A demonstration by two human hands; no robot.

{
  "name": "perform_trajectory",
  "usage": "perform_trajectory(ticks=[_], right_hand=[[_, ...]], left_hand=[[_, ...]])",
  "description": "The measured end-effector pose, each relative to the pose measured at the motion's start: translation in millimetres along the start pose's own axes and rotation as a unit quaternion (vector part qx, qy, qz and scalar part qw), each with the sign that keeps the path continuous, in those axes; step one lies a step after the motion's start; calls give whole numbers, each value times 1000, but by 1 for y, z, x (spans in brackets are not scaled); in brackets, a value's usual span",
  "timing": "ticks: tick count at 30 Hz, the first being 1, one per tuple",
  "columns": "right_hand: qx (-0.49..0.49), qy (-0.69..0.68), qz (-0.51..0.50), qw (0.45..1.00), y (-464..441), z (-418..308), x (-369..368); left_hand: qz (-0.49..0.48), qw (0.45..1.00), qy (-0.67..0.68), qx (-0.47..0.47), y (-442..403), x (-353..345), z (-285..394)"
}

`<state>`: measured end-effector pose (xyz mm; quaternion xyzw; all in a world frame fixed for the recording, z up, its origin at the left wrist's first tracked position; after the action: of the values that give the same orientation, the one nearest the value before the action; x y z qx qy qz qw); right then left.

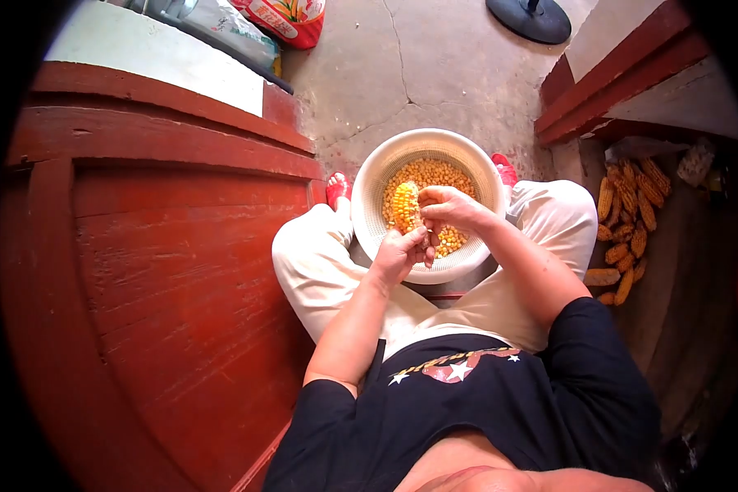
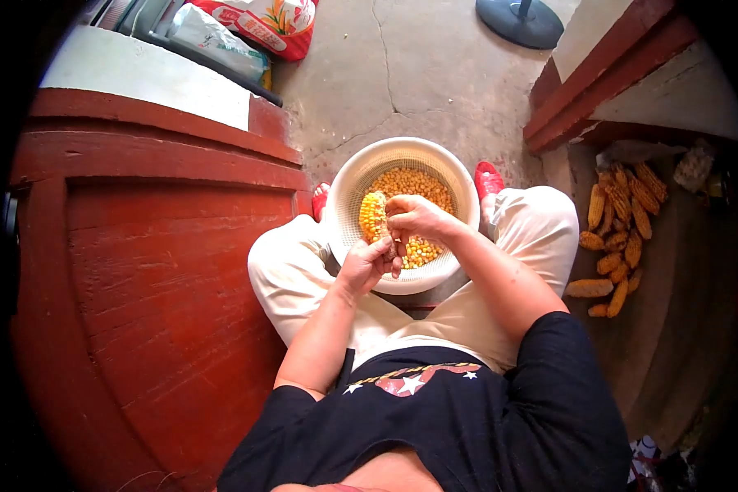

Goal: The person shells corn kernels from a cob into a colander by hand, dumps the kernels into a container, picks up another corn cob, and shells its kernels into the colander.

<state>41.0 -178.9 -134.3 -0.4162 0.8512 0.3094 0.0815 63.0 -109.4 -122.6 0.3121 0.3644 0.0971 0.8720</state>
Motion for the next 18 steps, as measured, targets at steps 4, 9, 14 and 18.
perform_trajectory(ticks=[4, 9, 14, 18], right_hand=[[-51, -67, 33, 996, 6, -6, 4], [88, 111, 178, 974, 5, -27, 17], [33, 13, 147, 989, 2, -11, 15], [40, -52, 135, 989, -1, 0, 18]], left_hand=[[59, 996, -64, -37, -5, 11, -3], [49, 992, -107, -54, -9, 9, -12], [48, 993, -101, -43, -8, 8, -11], [41, 997, -53, -31, -4, 0, -7]])
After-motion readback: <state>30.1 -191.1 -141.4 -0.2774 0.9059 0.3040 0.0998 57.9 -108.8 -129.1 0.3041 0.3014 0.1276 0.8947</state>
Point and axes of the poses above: each hand's wrist, its own y-axis away from the middle knuckle, its own x-axis out of the back of the hand, z = x × y, the point moved 10 cm from there along -y, towards the middle knuckle, and after that the axes turned 11 degrees about z, right-handed, at the moved point
